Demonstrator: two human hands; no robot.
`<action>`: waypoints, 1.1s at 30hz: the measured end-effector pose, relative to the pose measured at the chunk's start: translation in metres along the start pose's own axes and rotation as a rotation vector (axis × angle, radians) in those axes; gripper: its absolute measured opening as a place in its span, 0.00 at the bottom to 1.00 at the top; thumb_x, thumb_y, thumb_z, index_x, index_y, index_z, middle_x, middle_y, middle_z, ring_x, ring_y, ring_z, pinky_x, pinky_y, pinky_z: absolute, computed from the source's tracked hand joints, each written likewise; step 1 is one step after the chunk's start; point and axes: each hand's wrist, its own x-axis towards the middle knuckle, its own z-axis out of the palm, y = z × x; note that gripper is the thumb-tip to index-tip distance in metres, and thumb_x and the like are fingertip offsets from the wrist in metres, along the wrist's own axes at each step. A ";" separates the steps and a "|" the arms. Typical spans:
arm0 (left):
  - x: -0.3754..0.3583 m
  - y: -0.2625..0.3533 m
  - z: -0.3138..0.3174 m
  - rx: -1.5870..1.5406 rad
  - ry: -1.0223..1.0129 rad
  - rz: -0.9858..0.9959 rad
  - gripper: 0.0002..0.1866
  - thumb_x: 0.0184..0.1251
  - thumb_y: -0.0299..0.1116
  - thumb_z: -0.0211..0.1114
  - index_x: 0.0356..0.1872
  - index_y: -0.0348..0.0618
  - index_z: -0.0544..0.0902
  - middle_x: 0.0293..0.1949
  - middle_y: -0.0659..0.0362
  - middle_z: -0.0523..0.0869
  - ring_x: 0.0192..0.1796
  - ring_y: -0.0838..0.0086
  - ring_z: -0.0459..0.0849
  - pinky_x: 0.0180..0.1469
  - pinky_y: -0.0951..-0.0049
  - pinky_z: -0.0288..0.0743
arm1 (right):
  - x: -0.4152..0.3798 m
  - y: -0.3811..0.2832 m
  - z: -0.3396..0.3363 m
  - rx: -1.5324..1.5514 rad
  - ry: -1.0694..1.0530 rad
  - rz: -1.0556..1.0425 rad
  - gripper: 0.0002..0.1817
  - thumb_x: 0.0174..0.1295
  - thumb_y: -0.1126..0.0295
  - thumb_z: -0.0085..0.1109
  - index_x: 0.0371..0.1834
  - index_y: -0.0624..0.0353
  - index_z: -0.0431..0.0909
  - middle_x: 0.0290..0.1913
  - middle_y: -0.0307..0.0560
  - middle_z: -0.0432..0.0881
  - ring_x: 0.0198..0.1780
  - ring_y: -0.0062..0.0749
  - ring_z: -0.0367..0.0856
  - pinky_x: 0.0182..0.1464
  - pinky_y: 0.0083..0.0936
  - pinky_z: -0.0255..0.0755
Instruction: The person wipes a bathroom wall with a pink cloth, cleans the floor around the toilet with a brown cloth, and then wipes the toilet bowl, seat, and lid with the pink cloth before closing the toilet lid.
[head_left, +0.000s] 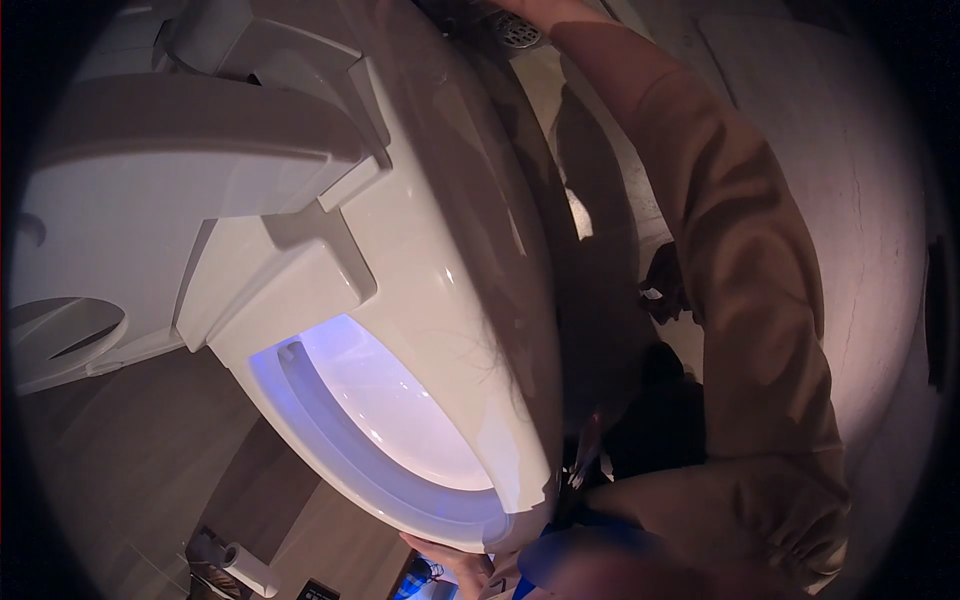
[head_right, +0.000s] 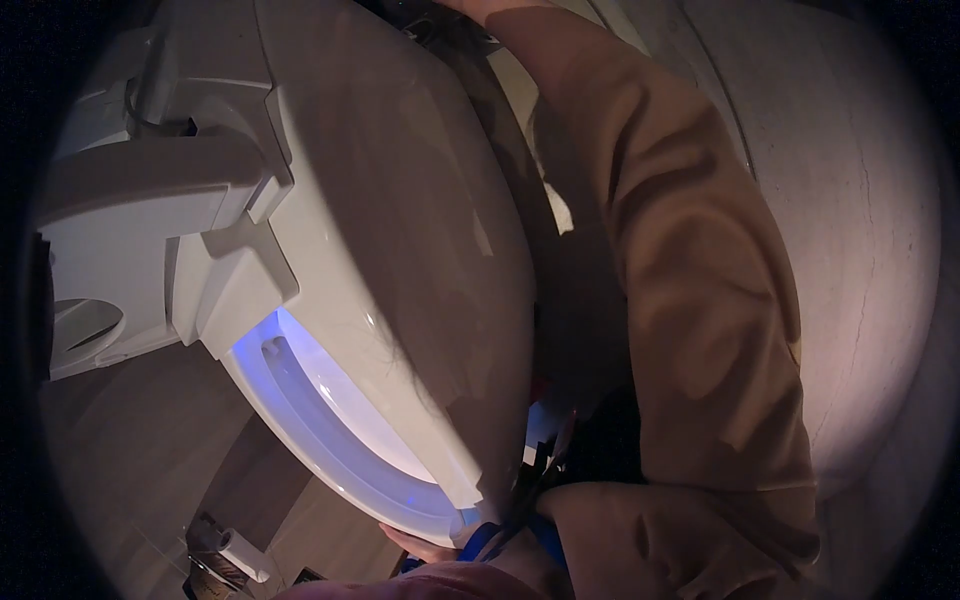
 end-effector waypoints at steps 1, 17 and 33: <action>0.001 0.004 0.003 -0.157 0.044 -0.147 0.32 0.64 0.49 0.52 0.61 0.36 0.58 0.54 0.48 0.68 0.52 0.64 0.71 0.53 0.64 0.66 | -0.001 0.000 0.000 0.018 0.001 0.021 0.27 0.57 0.63 0.57 0.57 0.66 0.66 0.54 0.60 0.73 0.56 0.49 0.71 0.56 0.35 0.66; 0.002 -0.028 -0.027 0.281 -0.151 0.176 0.46 0.48 0.51 0.68 0.63 0.35 0.54 0.54 0.46 0.66 0.53 0.59 0.69 0.54 0.62 0.64 | -0.024 0.012 -0.003 0.341 0.060 0.131 0.32 0.57 0.61 0.56 0.62 0.62 0.58 0.57 0.60 0.69 0.59 0.47 0.68 0.59 0.33 0.63; -0.009 0.000 -0.004 0.136 0.010 -0.019 0.46 0.49 0.54 0.66 0.63 0.37 0.55 0.57 0.44 0.64 0.55 0.59 0.67 0.56 0.58 0.63 | -0.432 0.052 -0.126 -0.663 -0.283 0.235 0.26 0.43 0.70 0.63 0.50 0.55 0.71 0.56 0.48 0.70 0.60 0.46 0.63 0.60 0.38 0.58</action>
